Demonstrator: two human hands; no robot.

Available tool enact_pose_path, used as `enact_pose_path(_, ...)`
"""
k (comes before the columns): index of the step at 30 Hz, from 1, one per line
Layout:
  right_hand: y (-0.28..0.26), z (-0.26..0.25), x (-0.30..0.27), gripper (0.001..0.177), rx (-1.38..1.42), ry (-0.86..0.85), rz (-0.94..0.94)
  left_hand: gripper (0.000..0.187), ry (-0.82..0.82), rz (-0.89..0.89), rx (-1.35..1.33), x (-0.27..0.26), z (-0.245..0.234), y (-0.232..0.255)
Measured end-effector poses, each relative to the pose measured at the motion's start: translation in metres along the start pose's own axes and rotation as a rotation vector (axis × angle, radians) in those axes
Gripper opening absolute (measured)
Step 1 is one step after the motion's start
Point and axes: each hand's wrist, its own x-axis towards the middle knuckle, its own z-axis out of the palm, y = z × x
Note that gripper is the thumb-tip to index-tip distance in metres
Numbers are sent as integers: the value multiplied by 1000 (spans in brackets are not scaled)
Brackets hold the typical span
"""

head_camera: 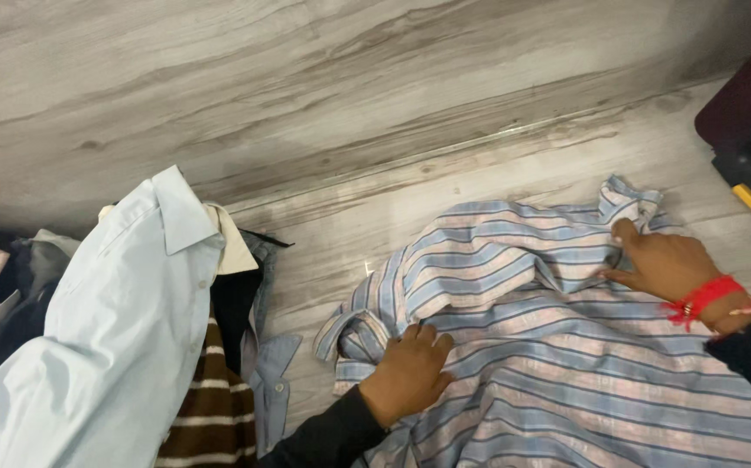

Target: The person buttons the front and cuffs of a striped shirt by hand and then folds the shirt into a rectangular shape before placing it into a suitcase.

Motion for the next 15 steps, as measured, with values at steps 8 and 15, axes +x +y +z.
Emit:
enact_pose_path(8,-15,-79,150,40,-166,-59,-232,39,-700,-847,970,-64,-76,-67)
enact_pose_path(15,-50,-200,151,48,319,757,-315,17,22,-669,1031,-46,-103,-38)
